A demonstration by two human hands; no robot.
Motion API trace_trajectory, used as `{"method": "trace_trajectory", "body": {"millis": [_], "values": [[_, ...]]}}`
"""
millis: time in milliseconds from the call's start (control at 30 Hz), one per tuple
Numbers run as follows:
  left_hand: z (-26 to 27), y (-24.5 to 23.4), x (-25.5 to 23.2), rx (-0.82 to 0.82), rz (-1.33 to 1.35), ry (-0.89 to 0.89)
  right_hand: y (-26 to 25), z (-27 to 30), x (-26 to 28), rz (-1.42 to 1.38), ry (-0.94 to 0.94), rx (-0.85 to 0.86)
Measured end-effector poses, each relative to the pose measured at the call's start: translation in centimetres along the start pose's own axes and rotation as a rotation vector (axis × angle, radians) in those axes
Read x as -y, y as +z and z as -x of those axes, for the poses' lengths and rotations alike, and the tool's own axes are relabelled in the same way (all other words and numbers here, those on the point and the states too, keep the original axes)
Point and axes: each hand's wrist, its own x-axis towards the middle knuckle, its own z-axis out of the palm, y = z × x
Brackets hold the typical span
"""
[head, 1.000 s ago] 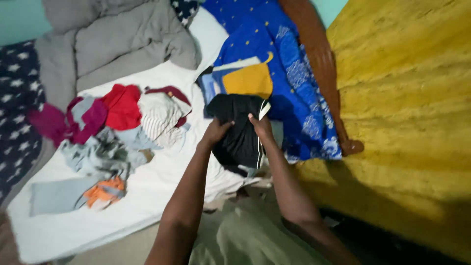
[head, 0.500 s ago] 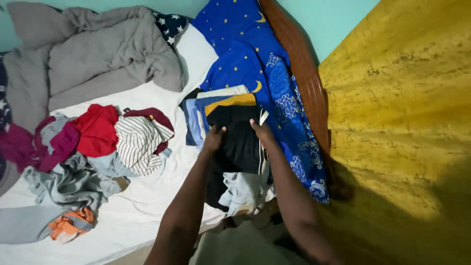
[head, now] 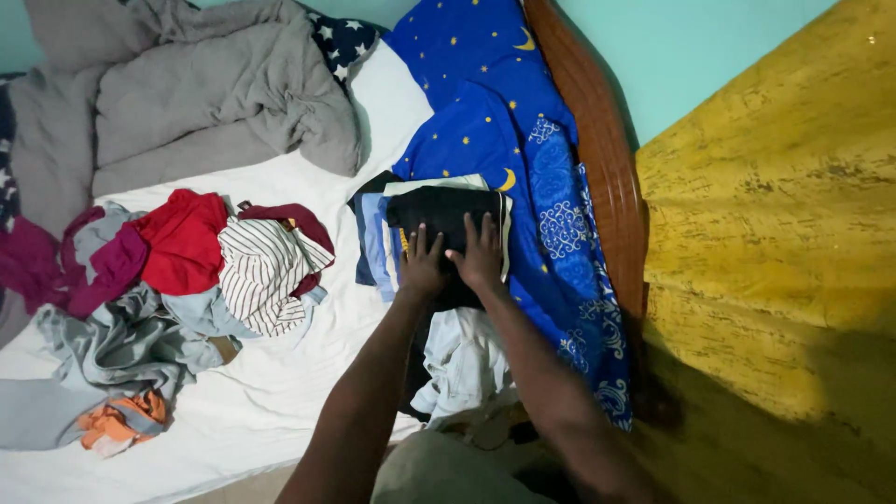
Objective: The person folds a pair of black shorts and places them on a pile before threading a belt through its buckle and rolling it up. Finally, they pick up a light-colored shirt and fold it by hand.
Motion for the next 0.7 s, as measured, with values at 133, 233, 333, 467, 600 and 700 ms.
{"method": "trace_trajectory", "body": {"millis": [133, 233, 333, 467, 600, 700], "values": [[-1.0, 6.2, 3.3, -0.073, -0.037, -0.002, 3.1, -0.1, -0.6, 0.094, 0.086, 0.167], [-1.2, 3.9, 2.9, -0.100, 0.079, -0.020, 4.3, -0.9, -1.2, 0.112, 0.045, 0.178], [-0.8, 0.4, 1.7, 0.151, 0.044, -0.137, 4.2, -1.2, -0.9, 0.154, 0.085, 0.261], [-0.7, 0.7, 2.5, 0.107, 0.162, -0.096, 3.7, -1.2, -0.9, 0.108, 0.111, 0.309], [0.0, 2.2, 5.0, 0.085, 0.384, -0.063, 0.9, -1.2, 1.5, 0.120, 0.202, 0.386], [1.6, 4.2, 8.2, -0.012, 0.500, -0.015, 3.2, -0.4, 0.9, 0.110, 0.112, 0.270]]}}
